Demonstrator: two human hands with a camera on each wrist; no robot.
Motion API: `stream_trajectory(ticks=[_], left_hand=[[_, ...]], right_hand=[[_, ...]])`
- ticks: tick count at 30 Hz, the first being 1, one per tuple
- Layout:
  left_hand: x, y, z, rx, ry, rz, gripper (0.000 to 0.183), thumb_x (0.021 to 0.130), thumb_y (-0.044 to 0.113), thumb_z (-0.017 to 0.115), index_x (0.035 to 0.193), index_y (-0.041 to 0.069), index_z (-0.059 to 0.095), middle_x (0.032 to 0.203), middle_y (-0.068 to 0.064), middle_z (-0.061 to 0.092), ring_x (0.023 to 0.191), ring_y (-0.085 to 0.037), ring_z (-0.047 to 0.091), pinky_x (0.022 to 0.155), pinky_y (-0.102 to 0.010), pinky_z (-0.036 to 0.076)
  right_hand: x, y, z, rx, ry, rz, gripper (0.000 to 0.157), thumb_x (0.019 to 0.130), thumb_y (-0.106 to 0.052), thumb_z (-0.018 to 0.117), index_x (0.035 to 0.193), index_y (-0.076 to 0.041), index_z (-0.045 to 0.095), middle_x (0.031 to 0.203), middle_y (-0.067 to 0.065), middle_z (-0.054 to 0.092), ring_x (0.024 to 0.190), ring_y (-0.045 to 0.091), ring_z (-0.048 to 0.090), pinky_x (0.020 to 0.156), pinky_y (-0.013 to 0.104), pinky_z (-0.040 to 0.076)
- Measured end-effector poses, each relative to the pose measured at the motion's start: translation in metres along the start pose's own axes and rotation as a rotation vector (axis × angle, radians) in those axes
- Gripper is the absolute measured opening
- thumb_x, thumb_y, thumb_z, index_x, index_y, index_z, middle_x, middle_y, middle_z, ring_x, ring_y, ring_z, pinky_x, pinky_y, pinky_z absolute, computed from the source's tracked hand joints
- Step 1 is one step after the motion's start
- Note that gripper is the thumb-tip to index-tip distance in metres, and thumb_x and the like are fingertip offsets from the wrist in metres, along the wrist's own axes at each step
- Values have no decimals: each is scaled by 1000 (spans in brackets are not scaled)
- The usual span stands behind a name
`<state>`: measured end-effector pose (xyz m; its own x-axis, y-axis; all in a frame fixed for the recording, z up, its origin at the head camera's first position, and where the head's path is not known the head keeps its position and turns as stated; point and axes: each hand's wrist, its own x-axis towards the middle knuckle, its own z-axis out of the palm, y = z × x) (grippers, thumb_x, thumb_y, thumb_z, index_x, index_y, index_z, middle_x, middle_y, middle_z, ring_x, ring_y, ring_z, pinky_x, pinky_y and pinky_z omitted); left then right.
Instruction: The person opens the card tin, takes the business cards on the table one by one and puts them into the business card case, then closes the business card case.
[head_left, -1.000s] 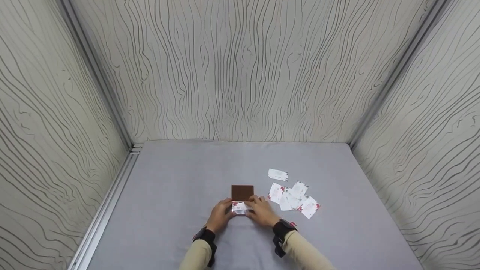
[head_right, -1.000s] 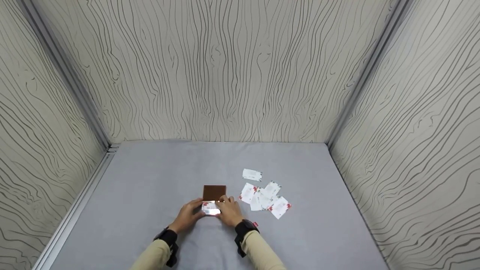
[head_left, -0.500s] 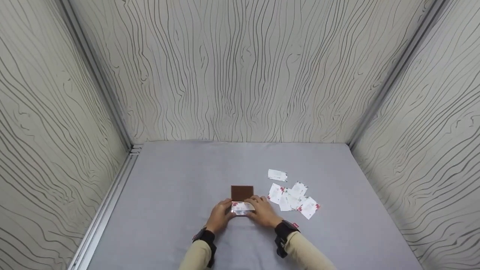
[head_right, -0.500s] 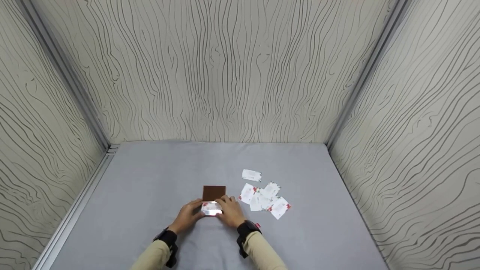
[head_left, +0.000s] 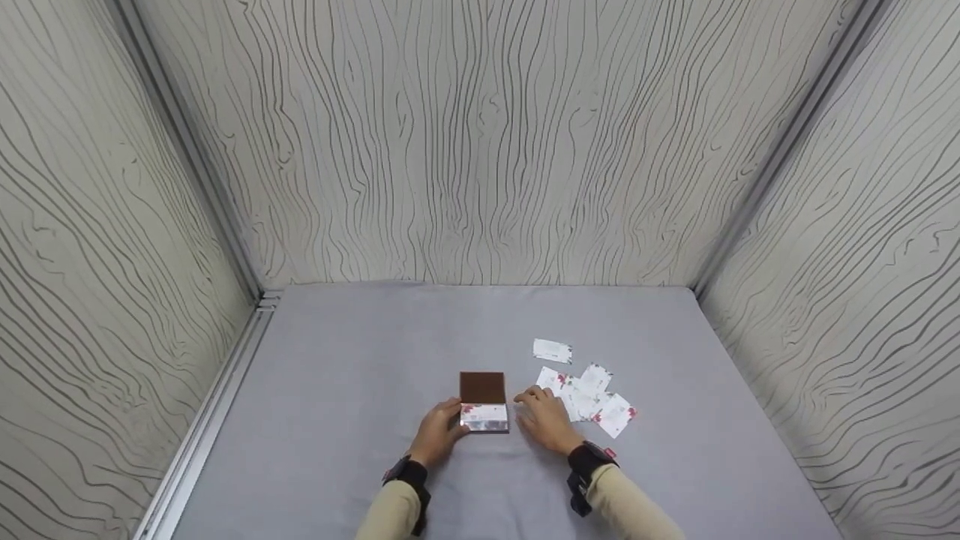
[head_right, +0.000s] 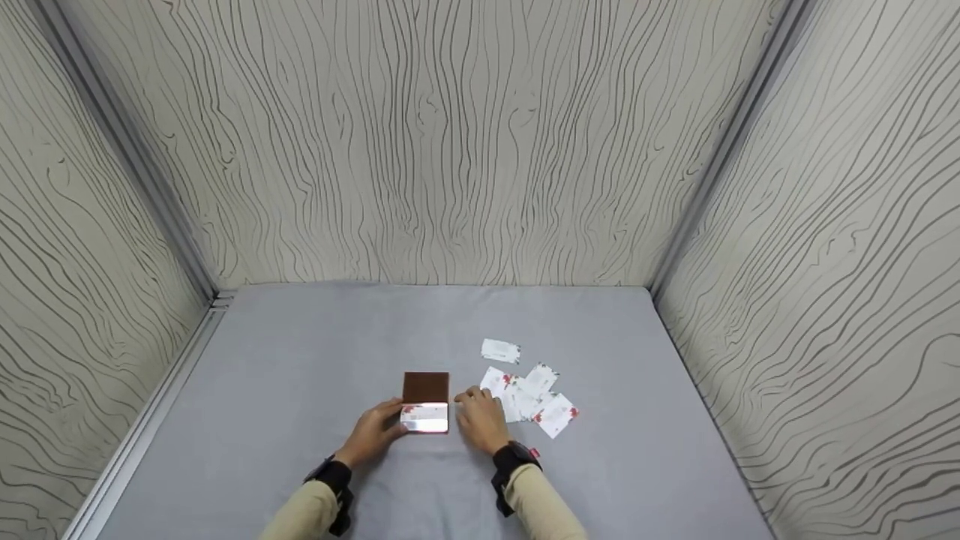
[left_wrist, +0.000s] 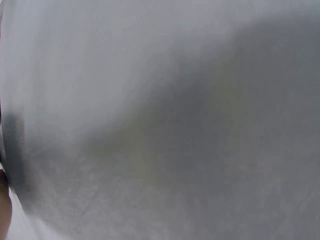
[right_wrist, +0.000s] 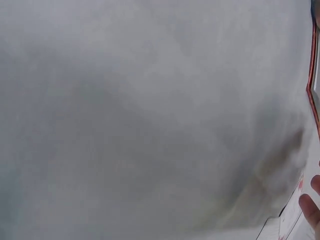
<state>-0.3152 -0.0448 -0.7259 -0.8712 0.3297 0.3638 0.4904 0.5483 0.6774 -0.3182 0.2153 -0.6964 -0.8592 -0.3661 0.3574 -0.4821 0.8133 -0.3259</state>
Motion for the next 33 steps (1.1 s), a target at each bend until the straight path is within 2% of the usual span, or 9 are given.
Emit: stream_trajectory(ticks=[4, 10, 22, 29, 33], left_hand=[[0, 0, -1, 9, -7, 5, 41, 84, 5, 75, 118, -14, 63, 125, -28, 61, 120, -45, 55, 103, -55, 43], [1, 3, -2, -6, -31, -37, 42, 83, 6, 76, 119, -12, 64, 127, -28, 60, 122, -45, 54, 103, -56, 42], [-1, 3, -2, -7, 40, 61, 41, 81, 1, 75, 116, -16, 63, 122, -33, 60, 116, -48, 56, 98, -57, 46], [0, 2, -1, -14, -2, -9, 43, 84, 4, 75, 120, -15, 62, 126, -30, 60, 120, -47, 54, 102, -58, 42], [0, 0, 0, -9, -17, -17, 44, 84, 6, 75, 120, -15, 62, 128, -29, 59, 122, -45, 54, 104, -56, 42]], right_hand=[[-5, 8, -6, -11, 4, 46, 20, 88, -10, 71, 107, -5, 68, 106, 11, 60, 99, 32, 56, 78, 49, 48], [-14, 25, -16, -22, 15, 84, 20, 88, -8, 71, 107, -5, 67, 106, 12, 60, 98, 34, 56, 77, 50, 47], [-41, 62, -38, -54, 60, 157, 20, 83, -5, 74, 101, -3, 67, 102, 13, 59, 97, 38, 57, 75, 54, 48], [-54, 78, -48, -78, 80, 187, 23, 81, -4, 74, 102, -2, 66, 101, 14, 59, 93, 37, 58, 74, 54, 48], [-60, 84, -53, -92, 61, 236, 26, 82, -6, 74, 106, -1, 65, 106, 17, 59, 96, 38, 56, 76, 55, 47]])
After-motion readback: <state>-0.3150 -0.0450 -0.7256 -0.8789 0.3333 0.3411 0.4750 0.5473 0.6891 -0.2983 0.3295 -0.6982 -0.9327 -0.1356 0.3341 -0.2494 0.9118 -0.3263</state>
